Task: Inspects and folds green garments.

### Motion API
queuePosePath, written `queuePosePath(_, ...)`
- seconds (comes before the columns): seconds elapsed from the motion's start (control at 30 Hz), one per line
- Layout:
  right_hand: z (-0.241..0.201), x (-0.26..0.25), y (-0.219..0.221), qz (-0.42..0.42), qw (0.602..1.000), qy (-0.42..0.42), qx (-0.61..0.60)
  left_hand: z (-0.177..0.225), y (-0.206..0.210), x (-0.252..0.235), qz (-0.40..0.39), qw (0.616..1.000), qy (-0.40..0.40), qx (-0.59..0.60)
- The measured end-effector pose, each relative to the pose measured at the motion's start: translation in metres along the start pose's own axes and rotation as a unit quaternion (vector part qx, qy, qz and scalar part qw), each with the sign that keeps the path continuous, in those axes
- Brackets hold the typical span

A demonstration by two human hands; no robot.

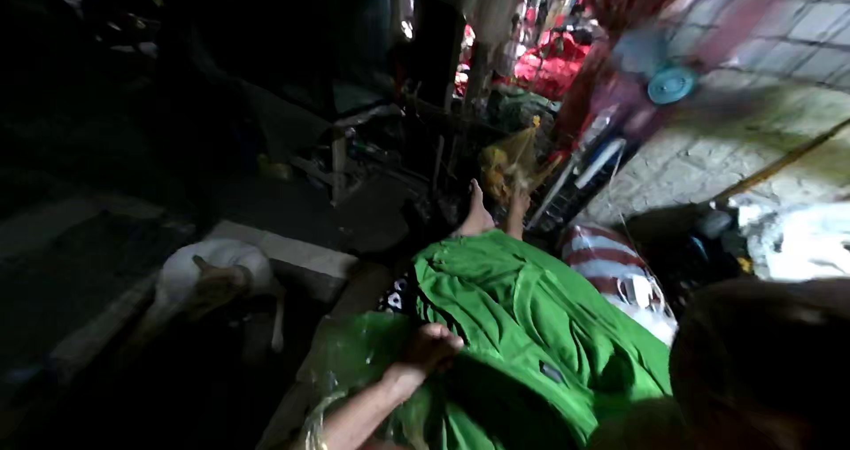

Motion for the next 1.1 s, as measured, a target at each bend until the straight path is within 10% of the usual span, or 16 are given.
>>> queuePosePath(0.07,0.005,0.012,-0.031,0.012,0.989,0.073,0.127,0.037,-0.001,0.023,0.008,0.999,-0.047,-0.023)
queuePosePath(0.23,0.035,0.033,-0.066,-0.129,0.948,0.277,0.087,-0.002,-0.007,0.013,0.012,0.991,0.127,0.038)
queuePosePath(0.43,0.05,0.141,-0.119,-0.138,0.802,0.5,0.295,-0.001,-0.008,0.01,0.01,0.985,0.171,0.016)
queuePosePath(0.87,0.051,0.167,-0.125,-0.016,0.837,0.473,0.274,0.02,0.012,-0.016,0.071,0.916,0.287,-0.273)
queuePosePath(1.1,0.052,0.167,-0.124,-0.012,0.842,0.468,0.267,0.021,-0.008,-0.011,-0.003,0.977,0.211,-0.034)
Point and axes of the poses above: each hand's wrist, its own x-axis away from the middle knuckle, its own y-axis out of the palm, z = x × y, the point moved 2 cm from there along -x, towards the middle knuckle, and after that the axes turned 5 degrees about -x, right-handed, at the moved point
